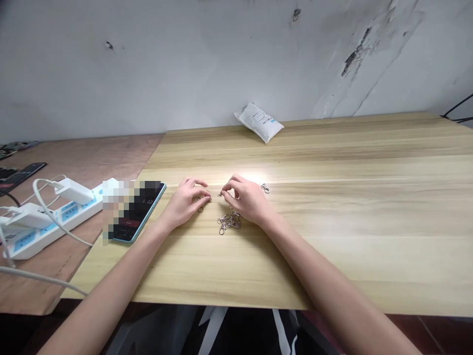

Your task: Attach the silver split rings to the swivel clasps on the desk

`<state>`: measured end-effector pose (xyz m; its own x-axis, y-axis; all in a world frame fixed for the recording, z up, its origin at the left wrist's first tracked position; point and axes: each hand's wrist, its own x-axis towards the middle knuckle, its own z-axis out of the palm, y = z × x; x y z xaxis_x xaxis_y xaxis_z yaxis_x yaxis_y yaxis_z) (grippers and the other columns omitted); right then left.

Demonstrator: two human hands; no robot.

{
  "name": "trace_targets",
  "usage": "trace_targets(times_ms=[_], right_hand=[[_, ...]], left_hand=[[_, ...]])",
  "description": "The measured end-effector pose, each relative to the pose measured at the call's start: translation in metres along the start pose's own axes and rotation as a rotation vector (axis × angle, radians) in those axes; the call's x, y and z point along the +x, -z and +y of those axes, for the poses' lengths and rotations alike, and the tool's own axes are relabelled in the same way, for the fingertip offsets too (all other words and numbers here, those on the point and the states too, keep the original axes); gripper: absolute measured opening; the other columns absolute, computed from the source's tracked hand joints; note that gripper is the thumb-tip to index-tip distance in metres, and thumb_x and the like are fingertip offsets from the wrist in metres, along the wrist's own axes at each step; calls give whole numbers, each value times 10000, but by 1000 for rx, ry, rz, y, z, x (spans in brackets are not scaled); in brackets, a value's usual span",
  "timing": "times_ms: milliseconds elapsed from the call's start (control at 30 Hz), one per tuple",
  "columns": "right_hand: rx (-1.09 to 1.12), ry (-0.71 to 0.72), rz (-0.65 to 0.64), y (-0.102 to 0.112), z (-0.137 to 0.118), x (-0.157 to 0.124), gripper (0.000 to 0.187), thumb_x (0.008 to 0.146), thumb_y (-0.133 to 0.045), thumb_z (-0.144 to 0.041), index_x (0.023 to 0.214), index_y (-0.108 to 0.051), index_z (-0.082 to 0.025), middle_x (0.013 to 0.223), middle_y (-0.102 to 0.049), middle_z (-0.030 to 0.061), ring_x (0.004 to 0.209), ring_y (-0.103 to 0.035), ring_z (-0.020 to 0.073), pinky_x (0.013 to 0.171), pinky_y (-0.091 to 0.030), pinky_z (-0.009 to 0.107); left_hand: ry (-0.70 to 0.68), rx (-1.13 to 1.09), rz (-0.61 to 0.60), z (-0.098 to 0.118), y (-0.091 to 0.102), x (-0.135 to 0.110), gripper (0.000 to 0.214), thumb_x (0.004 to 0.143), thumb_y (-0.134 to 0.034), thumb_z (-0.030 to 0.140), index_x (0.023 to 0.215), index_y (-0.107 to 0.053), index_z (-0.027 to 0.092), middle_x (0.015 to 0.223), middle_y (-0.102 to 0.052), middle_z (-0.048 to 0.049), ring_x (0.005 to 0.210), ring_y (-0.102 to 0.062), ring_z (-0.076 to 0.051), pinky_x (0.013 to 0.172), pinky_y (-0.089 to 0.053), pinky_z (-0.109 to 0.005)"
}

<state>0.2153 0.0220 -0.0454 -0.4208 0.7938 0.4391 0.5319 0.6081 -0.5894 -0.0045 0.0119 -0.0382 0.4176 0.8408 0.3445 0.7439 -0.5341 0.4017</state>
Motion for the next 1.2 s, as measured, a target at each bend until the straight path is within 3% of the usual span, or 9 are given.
trace_targets(times_ms=[233, 667, 967, 1200], right_hand=[[-76, 31, -10, -1, -2, 0, 166, 923, -533, -264, 869, -674, -196, 874, -631, 39, 611, -544, 103, 596, -385, 247], [-188, 69, -71, -6, 3, -2, 138, 880, -557, -176, 835, -683, -211, 852, -644, 21, 604, -516, 101, 546, -312, 237], [-113, 49, -16, -3, -4, -3, 106, 880, -539, -198, 814, -622, -202, 813, -605, 9, 620, -502, 102, 567, -340, 232], [-138, 132, -23, -5, -3, -3, 177, 933, -487, -213, 867, -651, -209, 821, -630, 31, 704, -537, 134, 578, -340, 246]], left_hand=[[18, -26, 133, 6, -2, 0, 108, 884, -627, 290, 889, -720, 237, 1056, -637, -50, 1020, -517, -229, 907, -424, -398], [14, 73, 52, 4, -3, -1, 91, 861, -656, 296, 823, -718, 241, 1123, -639, -41, 1070, -499, -256, 923, -404, -434], [-46, 183, 39, 5, -1, -1, 111, 862, -654, 271, 779, -708, 222, 1130, -656, -50, 1098, -503, -276, 892, -407, -440], [-63, 150, 15, 6, 0, -3, 108, 871, -632, 215, 815, -723, 231, 1277, -598, -53, 1210, -463, -290, 945, -402, -485]])
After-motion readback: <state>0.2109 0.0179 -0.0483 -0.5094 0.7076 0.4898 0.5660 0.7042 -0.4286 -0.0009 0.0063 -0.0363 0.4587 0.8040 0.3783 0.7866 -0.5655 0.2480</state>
